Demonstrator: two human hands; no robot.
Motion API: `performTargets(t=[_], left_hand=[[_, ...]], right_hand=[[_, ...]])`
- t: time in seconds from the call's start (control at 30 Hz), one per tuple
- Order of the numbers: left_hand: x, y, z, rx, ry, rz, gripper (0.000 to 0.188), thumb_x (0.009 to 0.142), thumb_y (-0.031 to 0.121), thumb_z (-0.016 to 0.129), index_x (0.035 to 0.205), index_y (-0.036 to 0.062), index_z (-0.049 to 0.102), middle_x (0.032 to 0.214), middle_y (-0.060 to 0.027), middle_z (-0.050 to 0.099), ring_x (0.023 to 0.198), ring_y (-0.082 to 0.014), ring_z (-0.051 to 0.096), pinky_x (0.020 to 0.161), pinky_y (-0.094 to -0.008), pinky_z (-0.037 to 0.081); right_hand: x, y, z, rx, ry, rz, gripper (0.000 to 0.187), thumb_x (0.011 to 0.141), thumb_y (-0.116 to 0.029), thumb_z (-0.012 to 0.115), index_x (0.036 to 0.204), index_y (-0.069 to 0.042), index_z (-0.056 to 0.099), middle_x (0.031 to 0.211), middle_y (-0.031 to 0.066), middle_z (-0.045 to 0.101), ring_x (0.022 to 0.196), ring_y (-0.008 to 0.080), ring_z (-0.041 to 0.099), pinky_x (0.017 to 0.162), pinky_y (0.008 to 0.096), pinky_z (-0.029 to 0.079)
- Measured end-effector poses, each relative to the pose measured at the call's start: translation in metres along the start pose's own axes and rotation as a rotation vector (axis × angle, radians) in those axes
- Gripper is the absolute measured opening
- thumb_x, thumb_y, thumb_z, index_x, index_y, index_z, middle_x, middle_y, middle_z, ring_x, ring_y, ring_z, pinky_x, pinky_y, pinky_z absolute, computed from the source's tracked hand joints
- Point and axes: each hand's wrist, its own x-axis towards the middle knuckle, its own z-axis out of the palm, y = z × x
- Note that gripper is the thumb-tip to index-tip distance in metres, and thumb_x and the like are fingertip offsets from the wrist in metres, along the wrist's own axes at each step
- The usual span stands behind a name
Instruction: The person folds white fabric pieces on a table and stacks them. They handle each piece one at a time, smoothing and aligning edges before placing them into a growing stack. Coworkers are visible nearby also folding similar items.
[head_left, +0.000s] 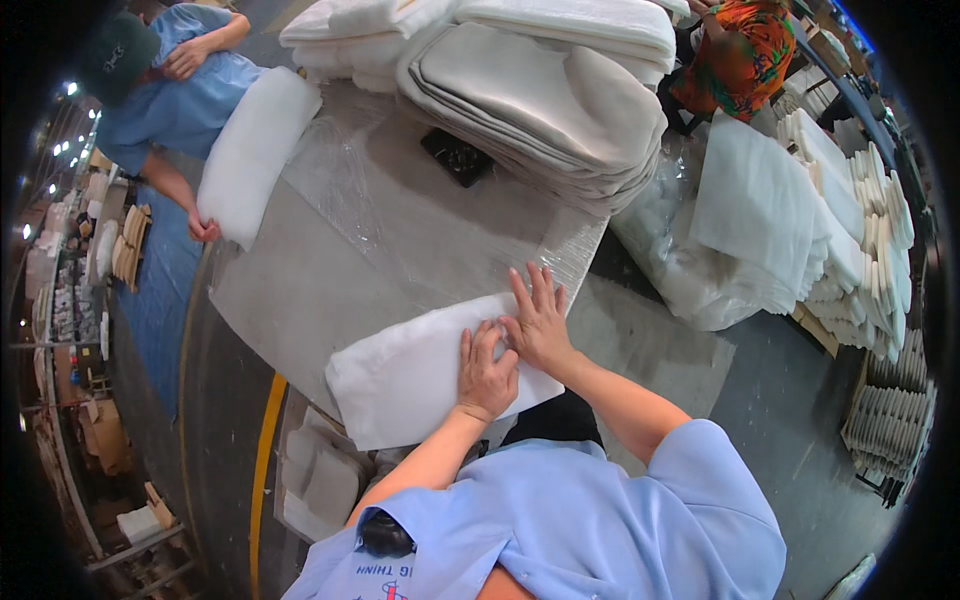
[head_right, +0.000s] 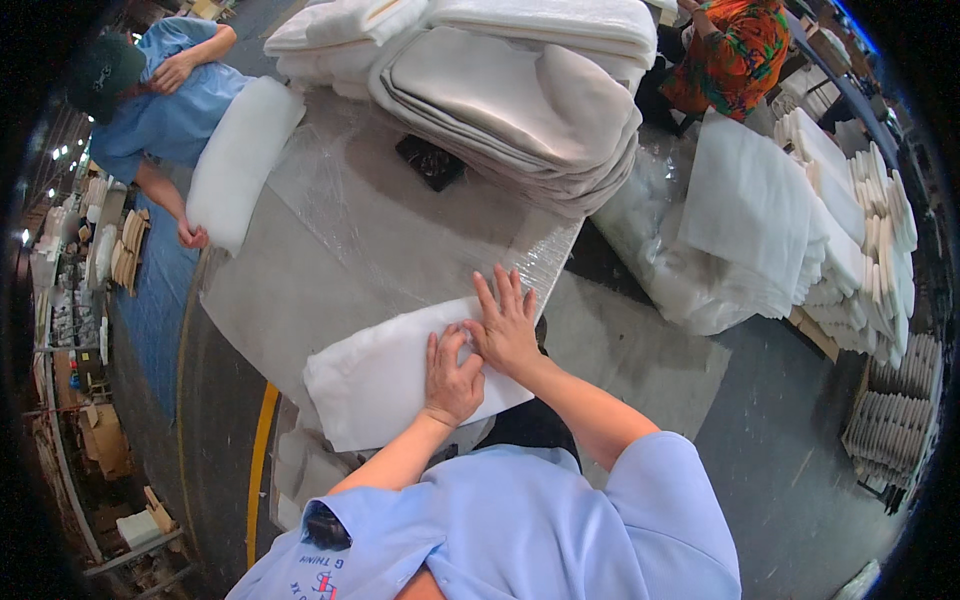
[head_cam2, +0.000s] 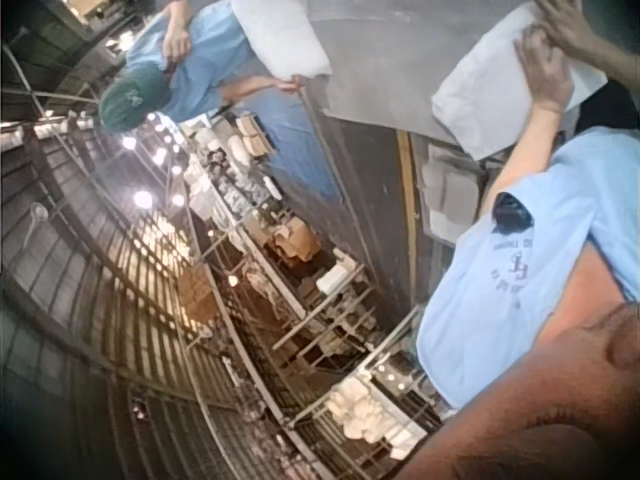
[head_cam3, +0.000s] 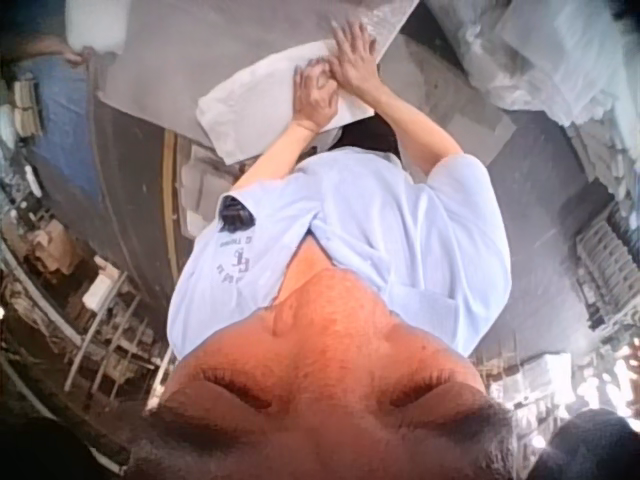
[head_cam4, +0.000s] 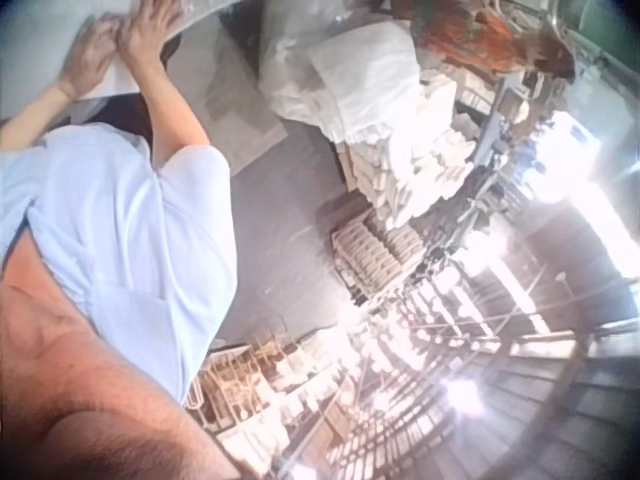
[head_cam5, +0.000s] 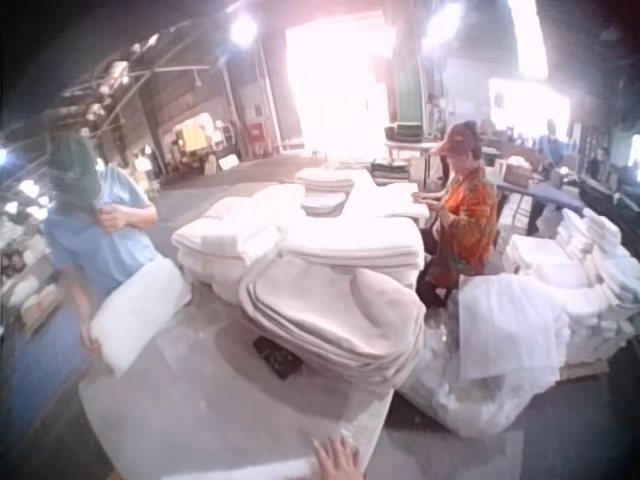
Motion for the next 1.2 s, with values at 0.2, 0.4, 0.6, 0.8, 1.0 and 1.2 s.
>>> performTargets(t=[0.2, 0.4, 0.6, 0.8, 1.0, 1.2], left_hand=[[0.003, 0.003, -0.001, -0.027, 0.007, 0.016, 0.011, 0.081, 0.007, 0.069, 0.092, 0.0090, 0.070, 0.138, -0.0172, 0.052, 0.151, -0.0415, 0.042, 0.128, -0.0653, 0.020], [-0.002, 0.002, 0.001, -0.004, -0.002, -0.002, 0.010, 0.082, 0.008, 0.069, 0.092, 0.0086, 0.070, 0.137, -0.0171, 0.053, 0.151, -0.0413, 0.042, 0.128, -0.0648, 0.020], [0.004, 0.000, 0.000, 0.036, 0.012, 0.007, 0.009, 0.084, 0.010, 0.070, 0.092, 0.0097, 0.068, 0.139, -0.0156, 0.052, 0.150, -0.0397, 0.043, 0.128, -0.0632, 0.021], [0.005, 0.004, 0.000, 0.047, -0.001, 0.012, 0.008, 0.085, 0.010, 0.070, 0.093, 0.0097, 0.067, 0.139, -0.0144, 0.052, 0.151, -0.0391, 0.042, 0.129, -0.0627, 0.021], [0.005, 0.005, 0.003, 0.055, 0.007, -0.005, 0.013, 0.084, 0.009, 0.067, 0.096, 0.0106, 0.069, 0.140, -0.0139, 0.052, 0.152, -0.0392, 0.041, 0.129, -0.0625, 0.019], [0.004, 0.006, 0.002, 0.053, -0.009, -0.018, 0.017, 0.083, 0.008, 0.066, 0.099, 0.0116, 0.070, 0.139, -0.0132, 0.052, 0.152, -0.0395, 0.040, 0.129, -0.0628, 0.019]], right_hand=[[0.021, 0.031, -0.018, 0.026, 0.179, 0.096, 0.075, 0.104, -0.040, 0.061, 0.169, -0.018, 0.031, 0.173, 0.0208, 0.026, 0.161, 0.0462, 0.018, 0.123, 0.0746, 0.016], [-0.019, 0.003, -0.003, -0.104, -0.010, -0.020, 0.071, 0.104, -0.037, 0.060, 0.167, -0.015, 0.034, 0.172, 0.0221, 0.027, 0.161, 0.0477, 0.020, 0.123, 0.0735, 0.017], [-0.022, 0.015, -0.020, -0.043, 0.064, 0.048, 0.072, 0.102, -0.034, 0.063, 0.166, -0.014, 0.036, 0.171, 0.0209, 0.029, 0.158, 0.0482, 0.025, 0.121, 0.0720, 0.022], [-0.025, 0.025, -0.012, -0.153, 0.075, 0.132, 0.072, 0.103, -0.034, 0.063, 0.167, -0.018, 0.034, 0.174, 0.0175, 0.026, 0.161, 0.0463, 0.020, 0.121, 0.0744, 0.022], [-0.047, 0.014, -0.005, -0.108, 0.004, 0.092, 0.073, 0.105, -0.032, 0.062, 0.169, -0.019, 0.030, 0.176, 0.0176, 0.020, 0.162, 0.0460, 0.019, 0.120, 0.0749, 0.024], [-0.027, 0.035, -0.044, -0.014, 0.144, 0.179, 0.073, 0.104, -0.035, 0.062, 0.169, -0.021, 0.031, 0.174, 0.0204, 0.024, 0.160, 0.0494, 0.021, 0.119, 0.0752, 0.024]])
